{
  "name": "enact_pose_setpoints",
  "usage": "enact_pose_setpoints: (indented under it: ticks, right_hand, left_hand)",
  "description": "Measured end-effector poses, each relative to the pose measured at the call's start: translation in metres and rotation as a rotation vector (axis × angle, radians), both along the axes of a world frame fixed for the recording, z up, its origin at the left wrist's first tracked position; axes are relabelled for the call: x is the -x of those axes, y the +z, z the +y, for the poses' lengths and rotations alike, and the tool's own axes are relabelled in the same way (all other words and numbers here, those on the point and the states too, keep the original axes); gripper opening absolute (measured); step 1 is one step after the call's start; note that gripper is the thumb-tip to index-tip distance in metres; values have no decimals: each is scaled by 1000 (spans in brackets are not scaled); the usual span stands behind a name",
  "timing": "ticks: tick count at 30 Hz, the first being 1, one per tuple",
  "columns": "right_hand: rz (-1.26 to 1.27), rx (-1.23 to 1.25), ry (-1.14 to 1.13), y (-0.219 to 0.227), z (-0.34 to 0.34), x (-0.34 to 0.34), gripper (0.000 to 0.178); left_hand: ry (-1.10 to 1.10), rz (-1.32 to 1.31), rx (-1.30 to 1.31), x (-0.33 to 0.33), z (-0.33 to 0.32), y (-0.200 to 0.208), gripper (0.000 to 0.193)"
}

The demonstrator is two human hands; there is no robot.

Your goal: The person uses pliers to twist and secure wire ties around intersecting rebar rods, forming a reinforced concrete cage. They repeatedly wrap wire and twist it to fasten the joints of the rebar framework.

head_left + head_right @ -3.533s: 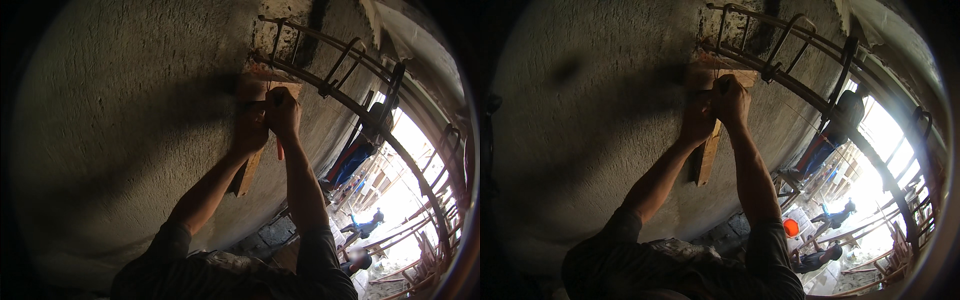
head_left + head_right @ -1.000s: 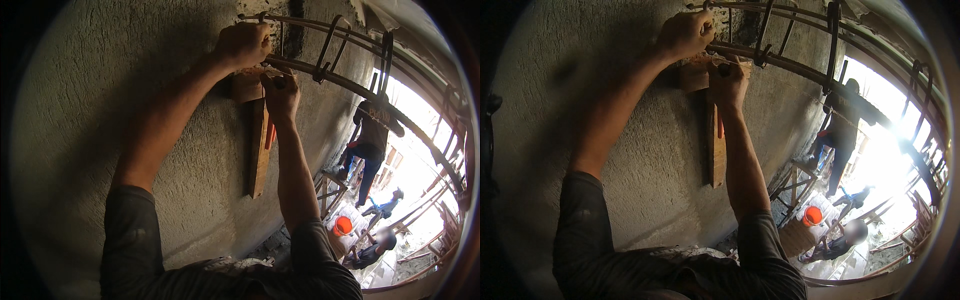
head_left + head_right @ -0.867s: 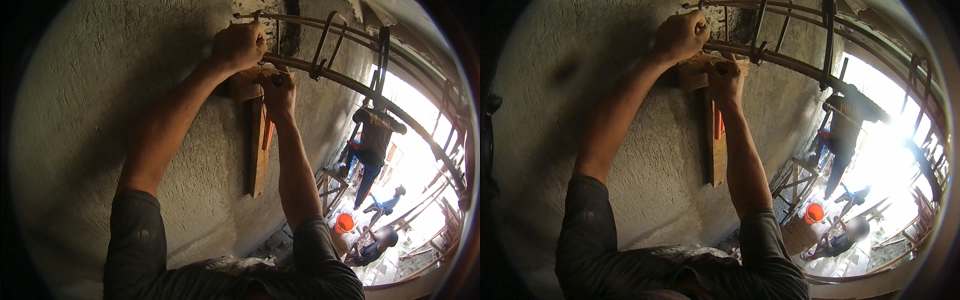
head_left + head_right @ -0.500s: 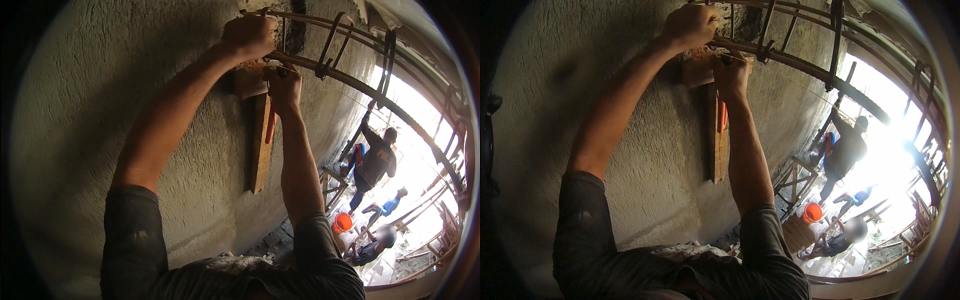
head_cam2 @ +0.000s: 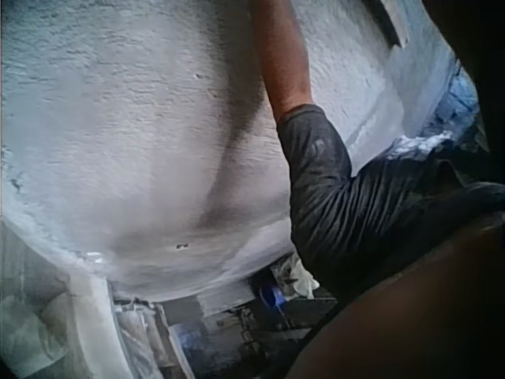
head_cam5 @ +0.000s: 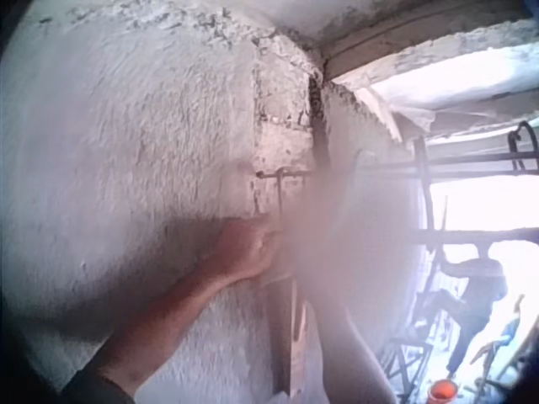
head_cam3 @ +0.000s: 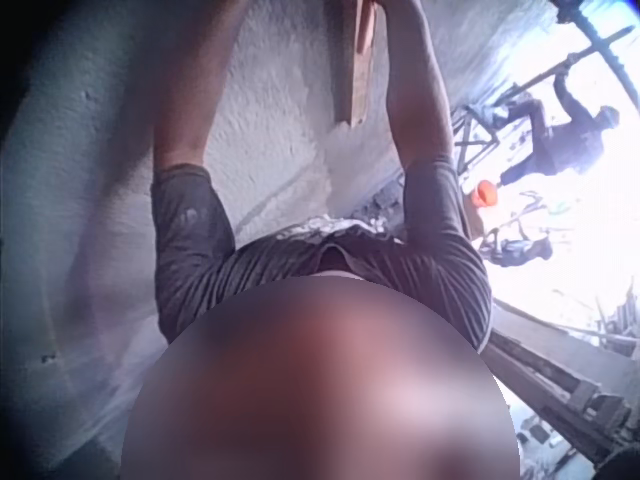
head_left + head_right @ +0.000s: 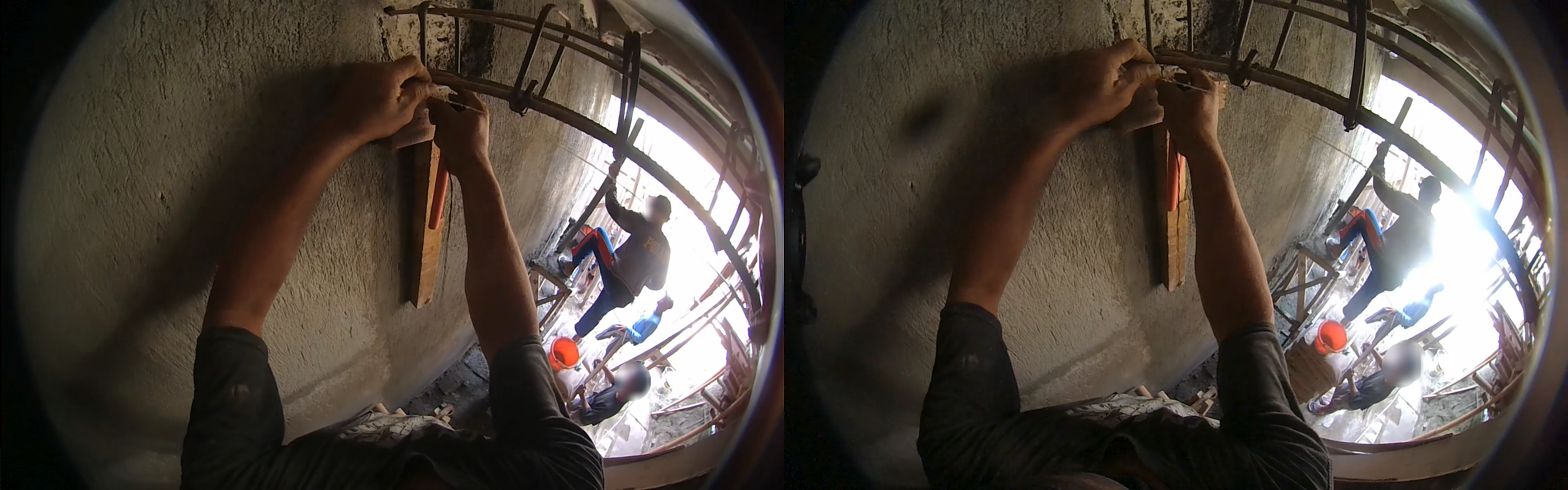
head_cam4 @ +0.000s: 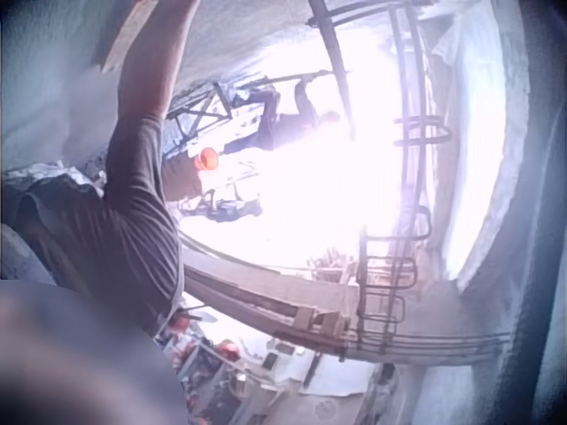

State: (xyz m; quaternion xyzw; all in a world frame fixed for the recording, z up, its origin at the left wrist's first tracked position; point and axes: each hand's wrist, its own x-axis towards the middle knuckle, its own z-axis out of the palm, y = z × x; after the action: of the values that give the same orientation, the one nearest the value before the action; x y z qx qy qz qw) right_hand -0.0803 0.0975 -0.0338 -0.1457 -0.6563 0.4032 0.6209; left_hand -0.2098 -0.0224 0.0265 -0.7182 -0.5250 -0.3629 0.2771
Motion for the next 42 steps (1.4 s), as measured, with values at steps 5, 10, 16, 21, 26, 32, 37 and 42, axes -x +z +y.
enact_pose_setpoints:
  ticks: [5, 10, 16, 21, 26, 32, 37, 42]
  right_hand:
    - [-63, 10, -41, 0, -2, -2, 37]
    - [-71, -72, -6, -3, -12, -9, 45]
    - [-17, -90, -153, -13, -22, -3, 32]
    - [55, -101, -325, -17, -17, 13, 26]
    - [179, 190, 28, -14, -15, 16, 29]
    - [279, 541, 444, -4, -19, 6, 20]
    - [227, 440, 331, -16, -27, 0, 24]
    - [50, 32, -72, -29, -35, 1, 28]
  left_hand:
    - [-144, 60, 16, -1, 16, 10, 33]
    - [-1, 252, 81, 10, 20, 16, 37]
    - [-121, 323, -52, 16, 22, 12, 24]
    - [-11, 172, 118, 9, 15, 16, 26]
    - [172, 361, 69, -1, 21, 31, 34]
    - [258, 514, -17, 6, 33, 26, 41]
    - [251, 462, -15, 5, 38, 25, 37]
    - [208, 495, -73, 2, 40, 28, 34]
